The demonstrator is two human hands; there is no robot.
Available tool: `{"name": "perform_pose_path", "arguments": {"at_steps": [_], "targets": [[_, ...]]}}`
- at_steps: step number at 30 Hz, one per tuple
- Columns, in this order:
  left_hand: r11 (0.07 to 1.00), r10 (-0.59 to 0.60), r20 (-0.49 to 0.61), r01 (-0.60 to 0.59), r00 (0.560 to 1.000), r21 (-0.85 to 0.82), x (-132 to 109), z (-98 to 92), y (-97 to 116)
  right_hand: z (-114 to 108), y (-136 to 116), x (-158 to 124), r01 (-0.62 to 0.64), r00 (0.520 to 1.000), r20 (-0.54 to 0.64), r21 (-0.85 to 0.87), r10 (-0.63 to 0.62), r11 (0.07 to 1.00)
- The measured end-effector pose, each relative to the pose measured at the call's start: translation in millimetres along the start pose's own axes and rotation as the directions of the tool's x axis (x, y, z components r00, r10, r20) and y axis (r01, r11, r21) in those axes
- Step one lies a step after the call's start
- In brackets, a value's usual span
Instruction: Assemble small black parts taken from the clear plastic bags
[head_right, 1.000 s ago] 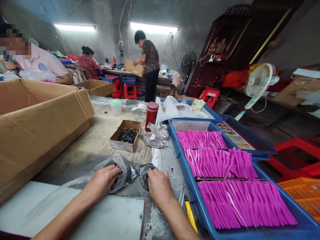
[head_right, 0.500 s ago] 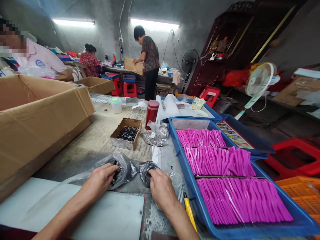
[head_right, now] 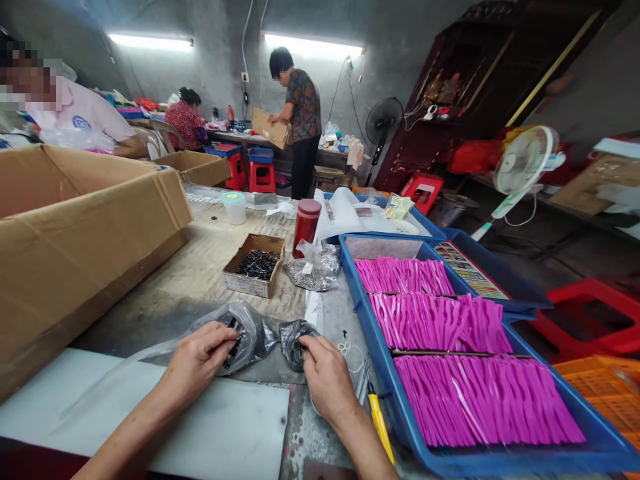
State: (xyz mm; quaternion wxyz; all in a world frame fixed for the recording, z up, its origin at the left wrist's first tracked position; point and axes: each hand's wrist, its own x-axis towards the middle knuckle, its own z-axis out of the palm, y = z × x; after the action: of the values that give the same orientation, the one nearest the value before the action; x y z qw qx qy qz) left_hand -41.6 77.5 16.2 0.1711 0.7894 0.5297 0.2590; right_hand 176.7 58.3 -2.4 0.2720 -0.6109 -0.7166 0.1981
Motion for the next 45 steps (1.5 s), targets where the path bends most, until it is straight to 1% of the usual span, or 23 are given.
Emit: {"name": "perform_pose_path", "arguments": {"at_steps": [6, 10, 13, 15, 16, 18, 20, 21, 23, 25, 29, 32, 35, 40, 42, 45], "targets": [[0.991, -0.058, -0.065, 0.05, 0.996, -0.124, -1.7, 1.8, 0.2, -1.0, 0.9, -3.4, -0.028, 0.998, -0.046, 0.106, 0.033, 0.994], [0.972, -0.146, -0.056, 0.133, 0.988, -0.194, -3.0, 2.4, 1.4, 0.5, 2.5, -5.3, -0.034, 0.998, -0.052, 0.154, 0.042, 0.987], [0.923, -0.239, -0.015, 0.222, 0.971, -0.314, -4.4, 2.1, 7.5, 1.7, 2.8, -6.6, -0.047, 0.997, -0.047, 0.2, 0.057, 0.979], [0.844, -0.294, 0.047, 0.283, 0.955, -0.457, -5.3, 2.2, 14.2, 1.5, 1.5, -7.7, -0.051, 0.996, -0.058, 0.243, 0.067, 0.969], [0.783, -0.319, 0.091, 0.316, 0.943, -0.536, -5.6, 2.3, 18.0, 1.0, 0.4, -8.2, -0.054, 0.995, -0.066, 0.263, 0.074, 0.963], [0.628, -0.357, 0.199, 0.392, 0.913, -0.673, -6.0, 3.3, 25.8, -0.5, -2.3, -9.5, -0.059, 0.994, -0.073, 0.285, 0.083, 0.957], [0.485, -0.373, 0.299, 0.46, 0.878, -0.744, -6.2, 5.4, 32.5, -2.1, -4.9, -10.8, -0.065, 0.994, -0.063, 0.284, 0.086, 0.956], [0.434, -0.369, 0.336, 0.48, 0.867, -0.763, -6.3, 7.0, 35.1, -2.8, -5.9, -11.5, -0.067, 0.995, -0.055, 0.281, 0.086, 0.957], [0.365, -0.34, 0.378, 0.491, 0.861, -0.791, -6.9, 10.7, 38.5, -3.8, -7.0, -12.8, -0.072, 0.996, -0.038, 0.281, 0.086, 0.957], [0.318, -0.31, 0.395, 0.486, 0.865, -0.814, -7.9, 14.4, 40.3, -4.4, -7.0, -14.1, -0.082, 0.995, -0.028, 0.291, 0.094, 0.953], [0.257, -0.281, 0.423, 0.492, 0.862, -0.832, -10.0, 19.4, 41.6, -3.4, -5.3, -17.2, -0.122, 0.99, -0.019, 0.364, 0.139, 0.924], [0.248, -0.265, 0.415, 0.477, 0.871, -0.843, -11.0, 20.9, 41.7, -0.1, -5.4, -19.9, -0.21, 0.975, 0.043, 0.476, 0.216, 0.854], [0.227, -0.285, 0.388, 0.455, 0.876, -0.861, -11.8, 21.1, 42.4, 3.5, -9.3, -22.2, -0.274, 0.958, 0.104, 0.616, 0.269, 0.738], [0.04, -0.306, 0.464, 0.498, 0.831, -0.866, -13.5, 22.3, 46.8, 4.5, -21.9, -24.5, -0.323, 0.934, 0.173, 0.785, 0.313, 0.528], [0.007, -0.313, 0.481, 0.508, 0.819, -0.861, -14.2, 23.7, 48.2, 4.4, -25.9, -25.7, -0.335, 0.927, 0.201, 0.824, 0.317, 0.458], [-0.004, -0.314, 0.498, 0.524, 0.808, -0.852, -15.0, 25.9, 49.2, 5.9, -28.7, -27.9, -0.341, 0.923, 0.228, 0.858, 0.31, 0.384]]}}
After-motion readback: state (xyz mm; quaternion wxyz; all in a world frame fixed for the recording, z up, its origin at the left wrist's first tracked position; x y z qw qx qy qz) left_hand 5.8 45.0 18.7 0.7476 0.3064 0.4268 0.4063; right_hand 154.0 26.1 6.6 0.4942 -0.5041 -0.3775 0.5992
